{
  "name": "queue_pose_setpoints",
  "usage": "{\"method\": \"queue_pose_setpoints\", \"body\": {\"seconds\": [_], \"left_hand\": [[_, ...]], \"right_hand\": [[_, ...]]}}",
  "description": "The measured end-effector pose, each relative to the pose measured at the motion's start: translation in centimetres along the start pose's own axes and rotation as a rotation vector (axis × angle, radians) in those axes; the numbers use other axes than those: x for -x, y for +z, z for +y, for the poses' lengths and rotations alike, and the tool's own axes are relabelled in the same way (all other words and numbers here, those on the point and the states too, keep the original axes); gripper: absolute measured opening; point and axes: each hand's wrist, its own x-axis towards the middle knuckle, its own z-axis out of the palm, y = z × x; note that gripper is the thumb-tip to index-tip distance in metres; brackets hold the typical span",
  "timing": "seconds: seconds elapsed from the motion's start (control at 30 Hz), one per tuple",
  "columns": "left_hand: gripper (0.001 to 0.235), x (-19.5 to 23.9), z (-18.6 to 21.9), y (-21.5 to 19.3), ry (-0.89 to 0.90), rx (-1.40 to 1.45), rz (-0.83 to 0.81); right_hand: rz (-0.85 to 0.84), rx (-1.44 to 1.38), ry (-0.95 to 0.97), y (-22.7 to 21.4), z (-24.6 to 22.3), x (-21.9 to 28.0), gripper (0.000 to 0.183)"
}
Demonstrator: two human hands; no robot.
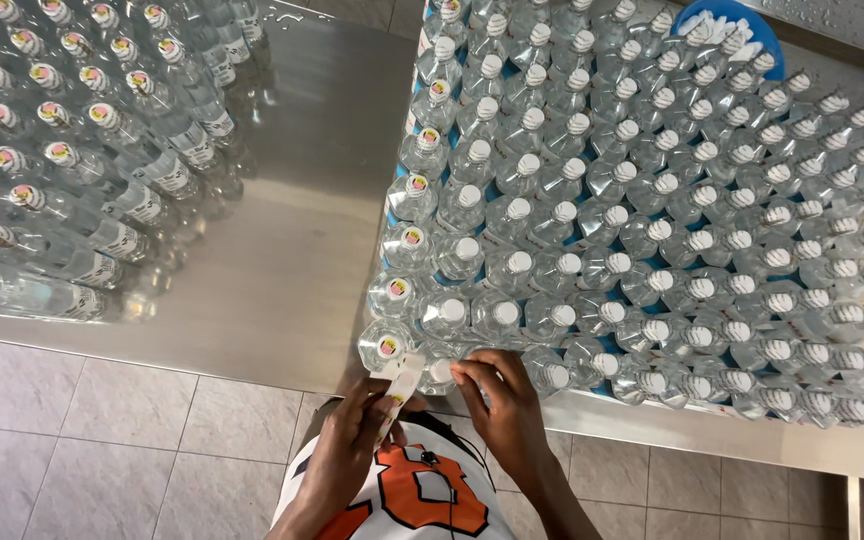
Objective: The person applies round stickers to the caps of many clear plastic bottles arranged on a metal table. They peel each sticker from a roll and press it onto the bottle cap, working systematically across the rows.
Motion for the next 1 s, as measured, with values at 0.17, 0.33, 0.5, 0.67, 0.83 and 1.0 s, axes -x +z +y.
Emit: {"method": "queue_pose_setpoints", "body": {"seconds": [0.17,0.33,0.5,0.67,0.83,1.0], "left_hand": [[0.021,-1.3,-1.2,0.7,0.078,-0.117,-0.002],[0.022,-2.0,-1.1,1.3,0.153,-0.164,-0.028],[0.02,-2.3,-1.4,1.2,0.16,-0.139,-0.043],[0.018,-2.2,-1.6,1.0,0.162,-0.142,-0.053],[0.021,-2.3,-1.6,0.8,0.131,-0.132,-0.066],[0.023,-2.3,-1.0,0.6,0.097,-0.134,-0.076]], "right_hand": [[-0.019,0.066,-0.035,0.5,-1.1,-0.5,0.009],[-0.067,0.076,0.0,0.6,-1.6,-0.5,0.008],[-0.187,-0.036,0.187,0.7,-0.6,-0.1,0.013],[-0.271,-0.051,0.134,0.2,1.0,-0.8,0.017],[-0.365,-0.039,0.129,-0.4,0.8,-1.3,0.02],[-0.397,-0.032,0.168,-0.8,0.0,-1.3,0.013]]}}
